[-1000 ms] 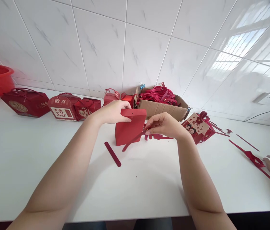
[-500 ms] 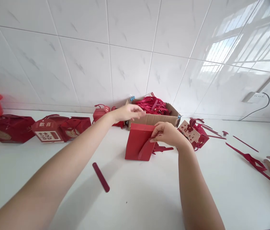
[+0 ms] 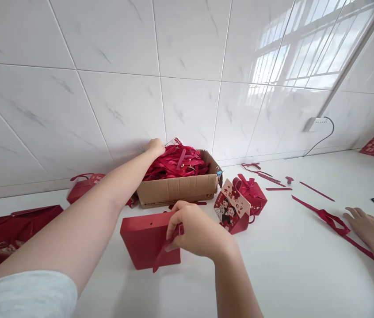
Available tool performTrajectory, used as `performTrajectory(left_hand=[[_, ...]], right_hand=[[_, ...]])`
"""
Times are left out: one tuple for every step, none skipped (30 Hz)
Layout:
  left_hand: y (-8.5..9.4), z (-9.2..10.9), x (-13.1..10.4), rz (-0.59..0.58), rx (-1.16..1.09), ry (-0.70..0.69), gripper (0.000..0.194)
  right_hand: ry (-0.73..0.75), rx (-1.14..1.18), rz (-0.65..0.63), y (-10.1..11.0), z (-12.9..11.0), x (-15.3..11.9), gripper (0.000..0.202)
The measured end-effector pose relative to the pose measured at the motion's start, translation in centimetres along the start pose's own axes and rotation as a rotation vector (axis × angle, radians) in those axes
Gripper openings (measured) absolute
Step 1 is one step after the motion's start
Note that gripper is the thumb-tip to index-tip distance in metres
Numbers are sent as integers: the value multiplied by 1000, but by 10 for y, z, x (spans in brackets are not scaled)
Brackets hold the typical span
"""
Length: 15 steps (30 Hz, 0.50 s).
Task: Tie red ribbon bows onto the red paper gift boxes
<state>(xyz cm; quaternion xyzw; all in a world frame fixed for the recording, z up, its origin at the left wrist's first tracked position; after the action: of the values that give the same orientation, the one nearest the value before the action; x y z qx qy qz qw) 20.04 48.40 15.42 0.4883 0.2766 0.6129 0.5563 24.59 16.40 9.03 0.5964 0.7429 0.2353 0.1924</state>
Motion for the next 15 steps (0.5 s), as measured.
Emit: performTrajectory(left_hand=[[-5, -2, 4, 9, -5, 4, 16], [-9, -4, 7, 18, -16, 4, 15], [-12, -7, 10, 22, -29, 0, 15], [-16, -9, 12, 24, -45, -3, 15], [-19, -11, 14, 20, -63, -7, 17], [-22, -13, 15, 12, -83, -11, 19], [-24, -14, 16, 1, -104, -16, 21], [-26, -15, 17, -11, -126, -22, 23], [-28, -15, 17, -19, -150, -29, 24], [-29, -14, 17, -24, -176, -38, 24], [-28, -13, 17, -21, -204, -47, 24], [-26, -12, 17, -8, -235, -57, 23], [-22, -10, 17, 14, -269, -69, 21], [-17, -9, 17, 47, -306, -83, 18], [-9, -7, 16, 89, -345, -97, 15]], right_hand=[[2, -1, -5, -1, 1, 1, 12], [11, -2, -13, -1, 1, 2, 11], [23, -2, -21, -1, 1, 2, 11], [33, -4, -30, -1, 0, 3, 11], [36, -5, -39, -1, 0, 3, 10], [31, -5, -46, -1, 0, 3, 11], [23, -3, -51, 0, -1, 3, 11], [16, 2, -52, 1, -1, 2, 11], [13, 8, -47, 2, -2, 2, 12], [16, 15, -41, 3, -3, 1, 13], [25, 24, -34, 4, -5, 1, 14], [36, 32, -27, 5, -6, 1, 16], [44, 34, -23, 6, -7, 1, 17], [46, 30, -22, 6, -7, 1, 17], [44, 20, -27, 5, -6, 1, 16]])
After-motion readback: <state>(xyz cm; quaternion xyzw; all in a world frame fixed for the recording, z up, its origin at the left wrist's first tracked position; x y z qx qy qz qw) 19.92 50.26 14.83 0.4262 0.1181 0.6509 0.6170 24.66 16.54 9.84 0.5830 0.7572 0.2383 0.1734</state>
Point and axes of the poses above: each hand's wrist, its own x-axis towards the middle knuckle, its own y-axis out of the back of the hand, z = x × y, the point moved 10 cm from there along x, towards the middle knuckle, and after that the axes turned 2 degrees about x, right-handed, at the moved point
